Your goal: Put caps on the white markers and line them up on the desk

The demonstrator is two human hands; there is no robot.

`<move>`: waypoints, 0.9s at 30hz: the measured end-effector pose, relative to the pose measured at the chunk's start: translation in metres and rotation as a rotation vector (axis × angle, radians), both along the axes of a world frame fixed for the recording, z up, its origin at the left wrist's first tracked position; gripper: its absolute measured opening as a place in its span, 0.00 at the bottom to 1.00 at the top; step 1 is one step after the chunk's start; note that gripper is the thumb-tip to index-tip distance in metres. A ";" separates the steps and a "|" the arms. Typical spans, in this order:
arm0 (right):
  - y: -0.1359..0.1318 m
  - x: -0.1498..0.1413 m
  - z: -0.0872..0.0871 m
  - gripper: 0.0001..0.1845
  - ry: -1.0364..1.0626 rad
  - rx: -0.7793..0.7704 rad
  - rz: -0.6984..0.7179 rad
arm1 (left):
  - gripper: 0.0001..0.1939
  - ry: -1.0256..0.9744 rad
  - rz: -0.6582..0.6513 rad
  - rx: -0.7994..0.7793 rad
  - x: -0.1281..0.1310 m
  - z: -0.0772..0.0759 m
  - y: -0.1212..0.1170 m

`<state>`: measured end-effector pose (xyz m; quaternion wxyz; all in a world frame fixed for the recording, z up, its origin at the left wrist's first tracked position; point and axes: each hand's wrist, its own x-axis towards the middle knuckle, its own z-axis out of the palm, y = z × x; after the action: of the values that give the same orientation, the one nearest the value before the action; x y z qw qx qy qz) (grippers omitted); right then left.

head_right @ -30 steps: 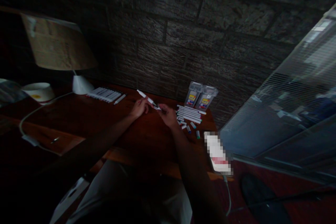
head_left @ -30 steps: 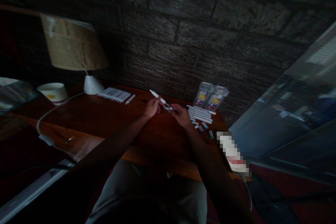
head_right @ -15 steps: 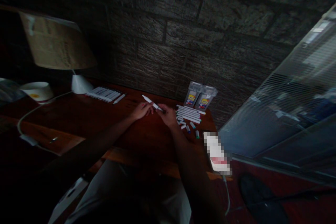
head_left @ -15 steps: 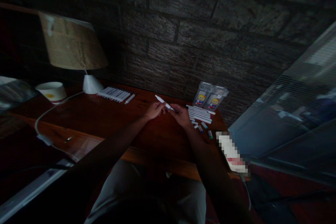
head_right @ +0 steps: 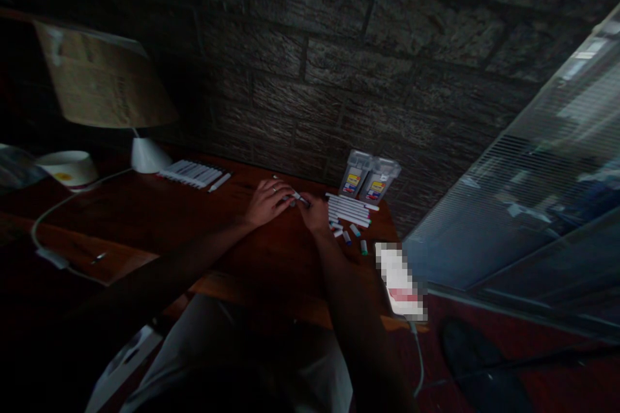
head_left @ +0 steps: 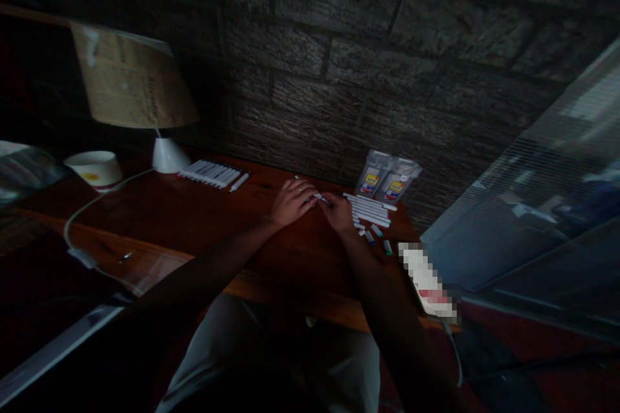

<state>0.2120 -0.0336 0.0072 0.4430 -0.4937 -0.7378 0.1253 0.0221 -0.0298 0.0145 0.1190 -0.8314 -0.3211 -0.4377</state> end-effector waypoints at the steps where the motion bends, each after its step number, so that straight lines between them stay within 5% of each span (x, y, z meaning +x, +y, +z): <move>1: 0.000 0.000 0.001 0.10 -0.020 0.008 -0.002 | 0.13 0.050 -0.011 0.041 0.002 0.001 0.000; 5: -0.002 -0.002 0.002 0.12 -0.063 0.008 0.008 | 0.19 0.176 0.001 0.091 0.006 -0.003 0.004; 17: 0.001 -0.004 0.000 0.14 0.044 0.023 0.017 | 0.14 0.264 0.143 -0.095 0.003 -0.014 0.011; 27: 0.002 -0.007 -0.008 0.28 0.167 -0.023 0.156 | 0.19 0.275 0.065 -0.042 0.002 -0.015 0.007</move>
<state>0.2047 -0.0320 -0.0005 0.4862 -0.4275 -0.7330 0.2087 0.0242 -0.0227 -0.0005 0.1585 -0.8750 -0.3377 -0.3086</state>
